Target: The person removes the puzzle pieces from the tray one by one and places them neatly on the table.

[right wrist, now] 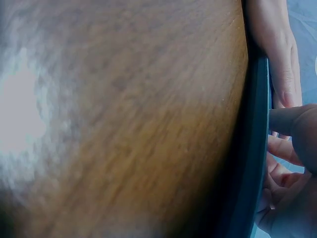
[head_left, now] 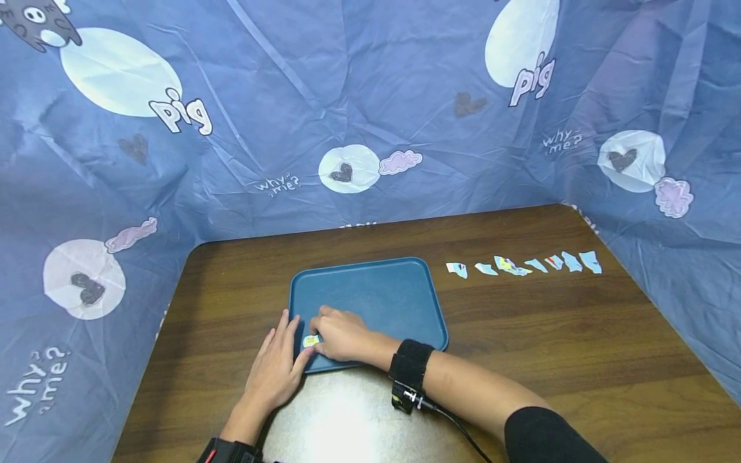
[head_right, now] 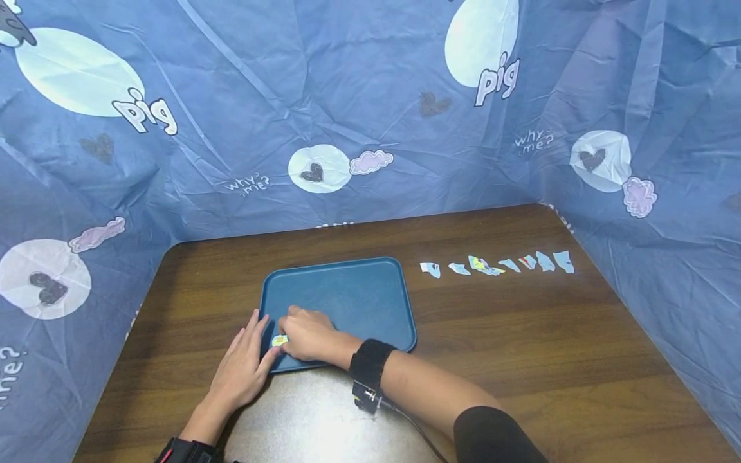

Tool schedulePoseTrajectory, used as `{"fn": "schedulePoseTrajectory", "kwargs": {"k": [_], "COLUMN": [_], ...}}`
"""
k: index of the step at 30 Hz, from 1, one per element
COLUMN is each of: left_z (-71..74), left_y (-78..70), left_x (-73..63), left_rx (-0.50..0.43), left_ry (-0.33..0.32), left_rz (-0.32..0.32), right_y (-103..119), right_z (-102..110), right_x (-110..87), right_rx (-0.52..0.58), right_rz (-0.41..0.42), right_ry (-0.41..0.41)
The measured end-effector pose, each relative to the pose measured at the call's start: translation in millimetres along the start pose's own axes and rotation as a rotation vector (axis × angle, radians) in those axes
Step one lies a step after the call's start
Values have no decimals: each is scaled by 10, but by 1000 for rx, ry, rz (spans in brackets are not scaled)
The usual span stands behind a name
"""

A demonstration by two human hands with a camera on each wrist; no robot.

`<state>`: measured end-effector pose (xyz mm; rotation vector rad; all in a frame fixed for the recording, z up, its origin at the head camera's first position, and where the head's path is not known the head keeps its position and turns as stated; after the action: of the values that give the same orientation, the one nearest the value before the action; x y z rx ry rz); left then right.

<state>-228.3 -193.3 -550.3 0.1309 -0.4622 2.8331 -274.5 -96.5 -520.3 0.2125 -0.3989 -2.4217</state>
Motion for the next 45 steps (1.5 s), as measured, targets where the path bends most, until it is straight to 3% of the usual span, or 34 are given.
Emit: {"fn": "schedulePoseTrajectory", "kwargs": {"k": [6,13,19,32,39,45], "left_z": [23,51,15,3,-9,-10], "left_y": [-29,-16,-4,7,1,5], "left_x": [2,9,2,3,-8,2], "left_rx": [1,13,9,6,-1,0], "left_ry": [-20,-39,3,2,10,20], "left_rz": [-13,-1,19,7,4,11], "right_y": [-48,-192,-397,-1018,-1487,-1983], "right_z": [63,275,413,804,1022,1226], "right_x": [-36,-119,-214,-505,-777,-1070], "right_rx": [27,91,142,210,193,244], "right_rz": [5,-33,-88,-198,-250,-302], "right_ry": [-25,-66,-96,-221,-301,-380]}}
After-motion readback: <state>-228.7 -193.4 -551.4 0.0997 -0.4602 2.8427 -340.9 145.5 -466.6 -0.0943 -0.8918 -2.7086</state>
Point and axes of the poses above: each hand's wrist, its own x-axis towards the middle knuckle, its own z-axis out of the back of the hand, y = z × x, the point moved 9 cm from there along x, towards the middle knuckle, and after that the axes turned 5 degrees about x, right-handed, at the moved point
